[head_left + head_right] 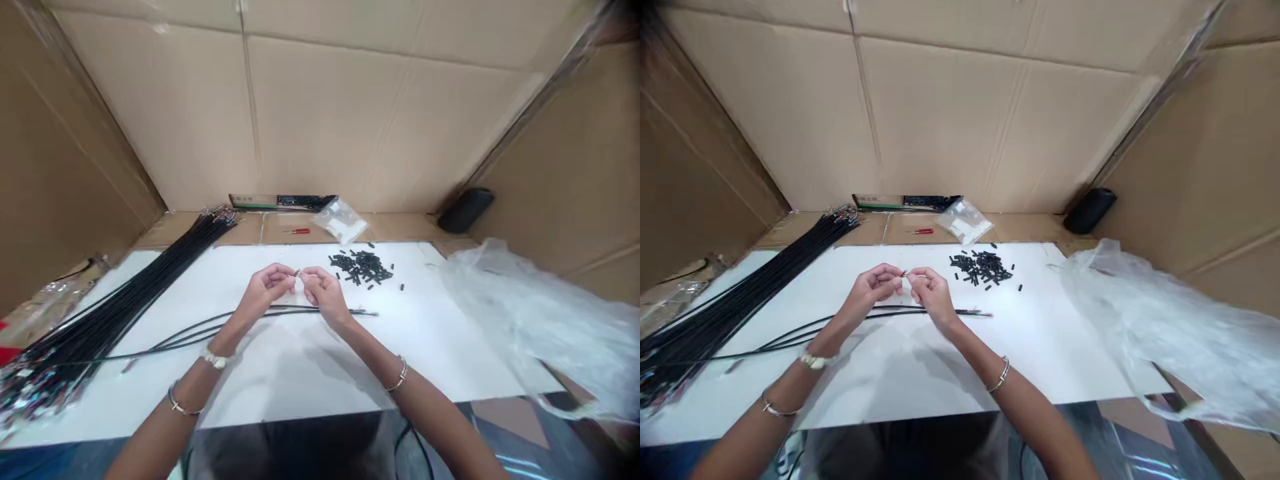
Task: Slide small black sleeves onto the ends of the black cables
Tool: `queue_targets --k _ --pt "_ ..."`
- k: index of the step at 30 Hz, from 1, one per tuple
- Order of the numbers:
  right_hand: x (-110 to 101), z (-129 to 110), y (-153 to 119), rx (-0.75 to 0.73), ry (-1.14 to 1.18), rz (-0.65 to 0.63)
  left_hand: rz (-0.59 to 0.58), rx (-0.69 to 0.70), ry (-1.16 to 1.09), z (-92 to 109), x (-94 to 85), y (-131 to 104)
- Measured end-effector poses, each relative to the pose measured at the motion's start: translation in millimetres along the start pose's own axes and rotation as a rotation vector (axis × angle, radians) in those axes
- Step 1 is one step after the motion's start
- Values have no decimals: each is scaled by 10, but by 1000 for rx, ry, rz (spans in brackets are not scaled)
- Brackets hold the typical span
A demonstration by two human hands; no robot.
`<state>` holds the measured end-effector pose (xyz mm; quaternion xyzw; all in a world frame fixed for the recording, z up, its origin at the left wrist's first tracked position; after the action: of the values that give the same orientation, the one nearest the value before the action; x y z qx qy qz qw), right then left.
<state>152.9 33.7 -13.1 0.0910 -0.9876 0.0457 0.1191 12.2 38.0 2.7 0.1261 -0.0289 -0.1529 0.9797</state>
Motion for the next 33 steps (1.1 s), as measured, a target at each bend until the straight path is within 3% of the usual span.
queue_targets --k 10,19,29,33 --pt "-50 -161 -67 -196 -216 -85 -81 -82 -173 26 37 0" --pt "-50 -196 -78 -217 -286 -111 -72 -148 -176 42 79 -7" --pt "-20 -194 -77 -6 -190 -147 45 -88 -113 -9 18 -8" --pt "-14 -175 -65 80 -118 -222 59 -34 -43 28 24 -7"
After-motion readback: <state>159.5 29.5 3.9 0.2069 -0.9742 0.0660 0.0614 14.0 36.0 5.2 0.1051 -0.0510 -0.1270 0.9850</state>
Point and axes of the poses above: each hand's wrist, its own y-axis towards the middle knuckle, its own x-axis out of the palm, z = x × y, the point moved 4 cm from there along y, towards the middle knuckle, and after that the axes turned 11 degrees about x, right-handed, at the moved point
